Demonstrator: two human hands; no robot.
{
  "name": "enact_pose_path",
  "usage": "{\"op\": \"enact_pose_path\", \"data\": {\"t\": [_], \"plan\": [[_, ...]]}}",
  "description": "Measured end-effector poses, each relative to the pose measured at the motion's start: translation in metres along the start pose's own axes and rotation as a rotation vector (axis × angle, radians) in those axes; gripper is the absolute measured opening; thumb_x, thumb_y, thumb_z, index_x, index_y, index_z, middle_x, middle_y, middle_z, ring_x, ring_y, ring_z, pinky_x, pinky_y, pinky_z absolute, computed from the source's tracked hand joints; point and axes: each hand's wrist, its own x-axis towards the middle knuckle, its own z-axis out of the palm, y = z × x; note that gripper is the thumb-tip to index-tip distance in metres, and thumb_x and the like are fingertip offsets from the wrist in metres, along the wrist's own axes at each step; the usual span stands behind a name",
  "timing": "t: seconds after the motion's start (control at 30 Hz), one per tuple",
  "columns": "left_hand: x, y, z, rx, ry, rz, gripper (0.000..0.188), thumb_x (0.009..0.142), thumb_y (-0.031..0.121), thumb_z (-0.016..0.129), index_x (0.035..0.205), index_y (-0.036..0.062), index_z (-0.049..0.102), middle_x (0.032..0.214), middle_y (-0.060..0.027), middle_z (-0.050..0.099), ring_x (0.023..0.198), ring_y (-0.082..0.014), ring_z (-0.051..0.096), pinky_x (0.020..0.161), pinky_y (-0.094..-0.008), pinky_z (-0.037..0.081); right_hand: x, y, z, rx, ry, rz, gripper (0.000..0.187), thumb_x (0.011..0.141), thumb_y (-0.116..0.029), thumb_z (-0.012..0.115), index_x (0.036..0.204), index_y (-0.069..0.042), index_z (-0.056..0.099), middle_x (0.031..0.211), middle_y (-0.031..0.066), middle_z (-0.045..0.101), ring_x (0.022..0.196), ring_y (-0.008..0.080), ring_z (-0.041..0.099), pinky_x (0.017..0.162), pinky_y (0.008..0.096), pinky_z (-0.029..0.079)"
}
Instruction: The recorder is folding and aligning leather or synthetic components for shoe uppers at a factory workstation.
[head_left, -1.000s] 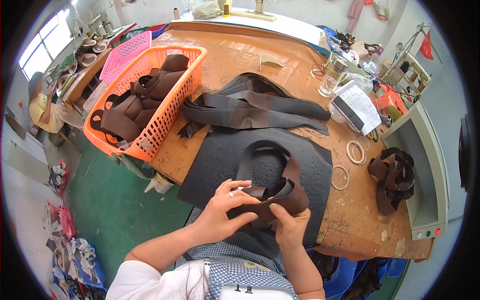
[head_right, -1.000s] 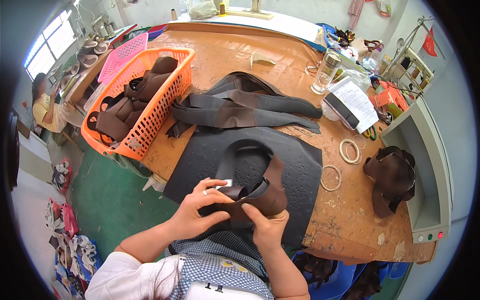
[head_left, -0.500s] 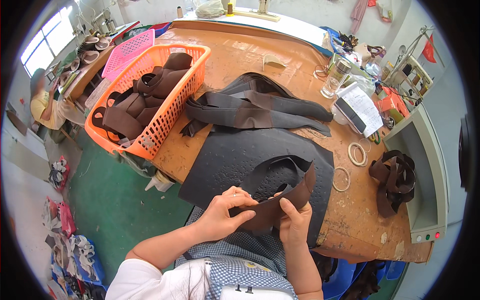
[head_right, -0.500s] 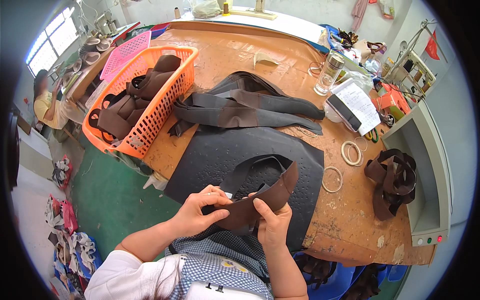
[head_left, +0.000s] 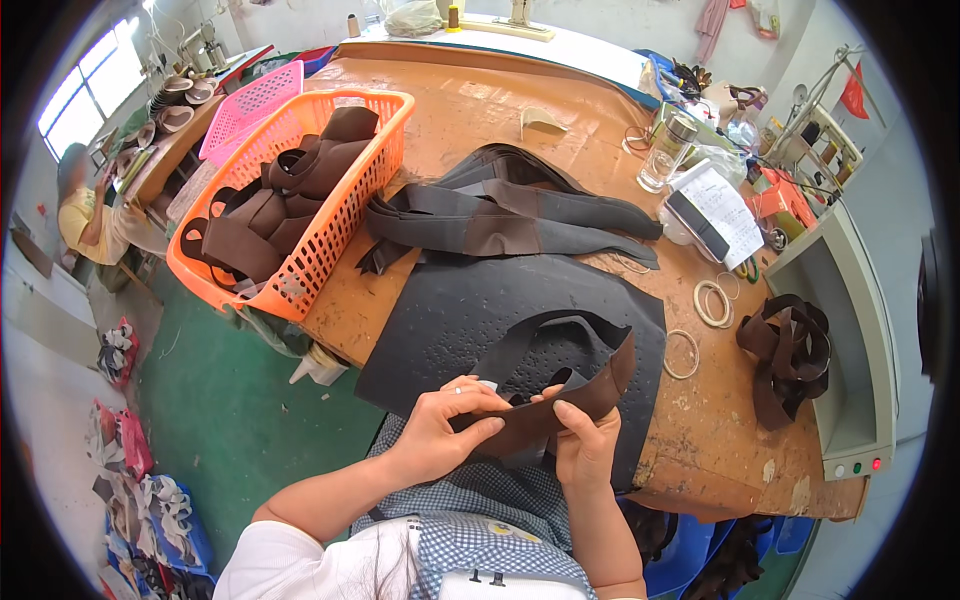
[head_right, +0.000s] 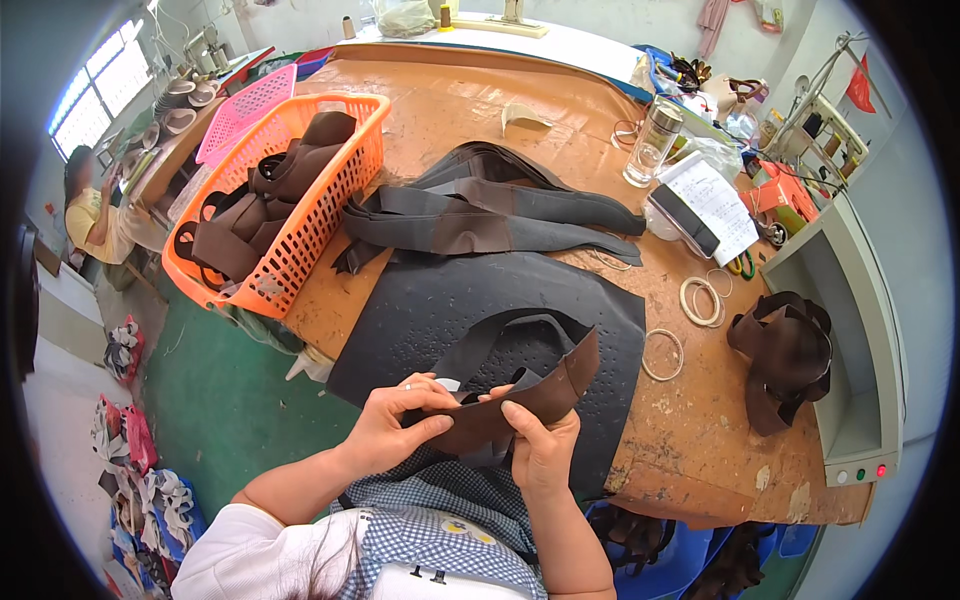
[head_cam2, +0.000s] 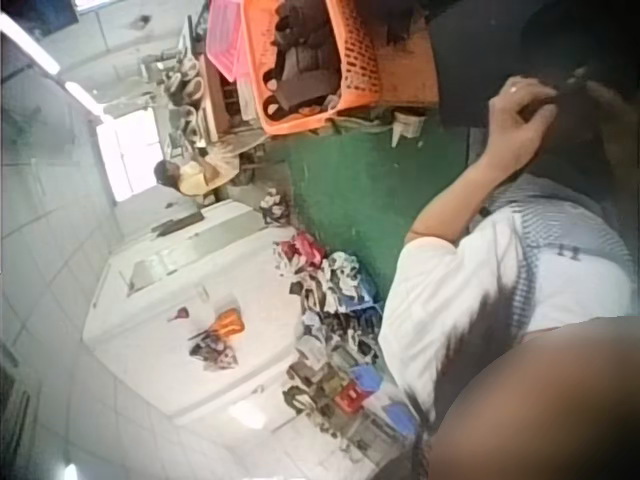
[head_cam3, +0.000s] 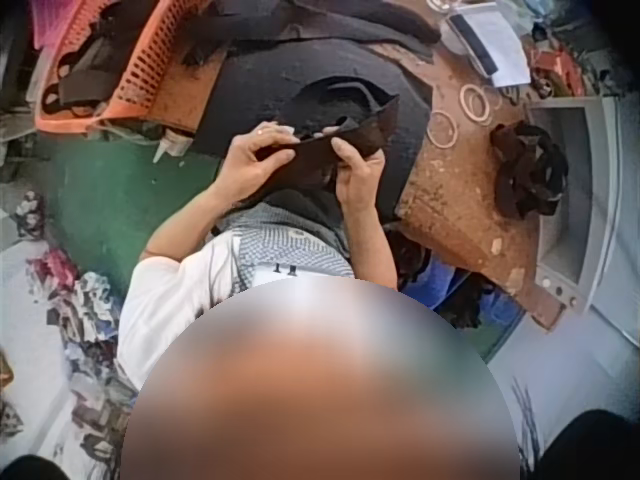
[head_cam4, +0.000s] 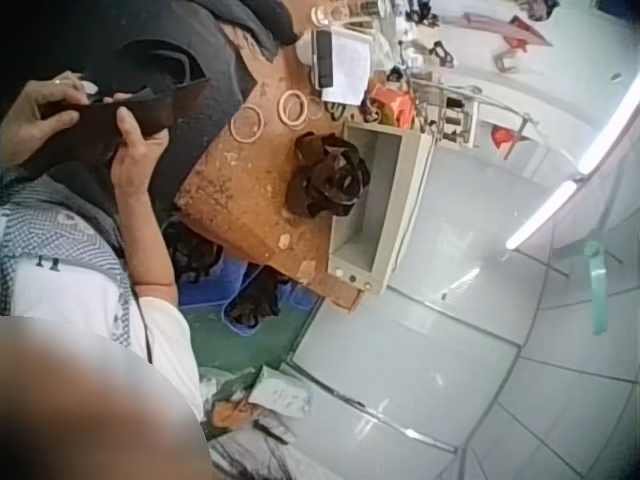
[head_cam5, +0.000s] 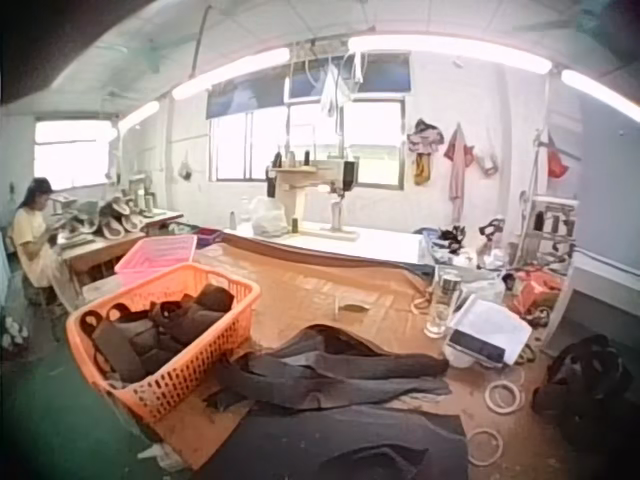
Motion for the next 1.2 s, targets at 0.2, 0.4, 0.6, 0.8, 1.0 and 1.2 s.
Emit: {"op": "enact_pose_path", "data": {"t": [0.2, 0.4, 0.6, 0.8, 1.0, 1.2], "plan": [[-0.002, -0.004, -0.002, -0.022, -0.015, 0.037, 0.017, 0.081, 0.000, 0.072, 0.099, -0.0001, 0.072, 0.094, -0.0091, 0.071, 0.101, -0.0205, 0.063, 0.105, -0.0424, 0.039, 0.000, 0.000, 0.003, -0.010, 0.020, -0.015, 0.015, 0.081, 0.001, 0.066, 0.096, 0.003, 0.068, 0.093, 0.0160, 0.071, 0.088, 0.0269, 0.071, 0.083, 0.0378, 0.057], [0.002, 0.016, 0.001, 0.209, 0.021, 0.038, 0.022, 0.080, 0.005, 0.076, 0.101, 0.0001, 0.071, 0.097, -0.0098, 0.068, 0.092, -0.0226, 0.065, 0.089, -0.0336, 0.049, -0.008, 0.017, 0.010, -0.163, -0.016, -0.027, 0.015, 0.084, 0.003, 0.066, 0.098, 0.004, 0.069, 0.095, 0.0125, 0.072, 0.091, 0.0204, 0.069, 0.085, 0.0328, 0.054], [0.002, 0.012, 0.000, 0.171, -0.002, -0.067, 0.021, 0.081, 0.007, 0.077, 0.099, -0.0022, 0.070, 0.089, -0.0095, 0.065, 0.080, -0.0168, 0.063, 0.071, -0.0284, 0.050, -0.005, 0.012, 0.012, -0.049, -0.005, 0.020, 0.021, 0.087, -0.001, 0.066, 0.107, 0.003, 0.064, 0.101, 0.0145, 0.070, 0.092, 0.0246, 0.069, 0.086, 0.0366, 0.055], [0.000, 0.011, 0.001, 0.161, -0.004, -0.108, 0.022, 0.081, 0.006, 0.077, 0.100, -0.0019, 0.071, 0.088, -0.0099, 0.067, 0.081, -0.0173, 0.063, 0.073, -0.0290, 0.051, -0.002, 0.007, 0.001, -0.014, 0.015, -0.001, 0.016, 0.089, -0.001, 0.066, 0.104, 0.001, 0.063, 0.103, 0.0150, 0.070, 0.091, 0.0206, 0.068, 0.085, 0.0343, 0.054], [0.000, 0.009, -0.001, 0.157, -0.026, -0.037, 0.025, 0.080, 0.004, 0.076, 0.104, -0.0012, 0.071, 0.092, -0.0110, 0.071, 0.090, -0.0183, 0.064, 0.076, -0.0308, 0.052, -0.001, 0.008, 0.001, -0.079, 0.019, -0.008, 0.011, 0.086, 0.000, 0.068, 0.097, 0.002, 0.067, 0.094, 0.0148, 0.071, 0.091, 0.0234, 0.069, 0.083, 0.0365, 0.056], [0.002, 0.022, 0.002, 0.148, -0.017, -0.155, 0.021, 0.084, 0.010, 0.072, 0.103, -0.0002, 0.071, 0.088, -0.0146, 0.070, 0.076, -0.0247, 0.067, 0.070, -0.0344, 0.053, -0.008, 0.018, 0.011, -0.145, -0.030, -0.029, 0.011, 0.085, 0.001, 0.067, 0.096, 0.001, 0.068, 0.093, 0.0141, 0.072, 0.091, 0.0231, 0.069, 0.088, 0.0357, 0.053]]}}
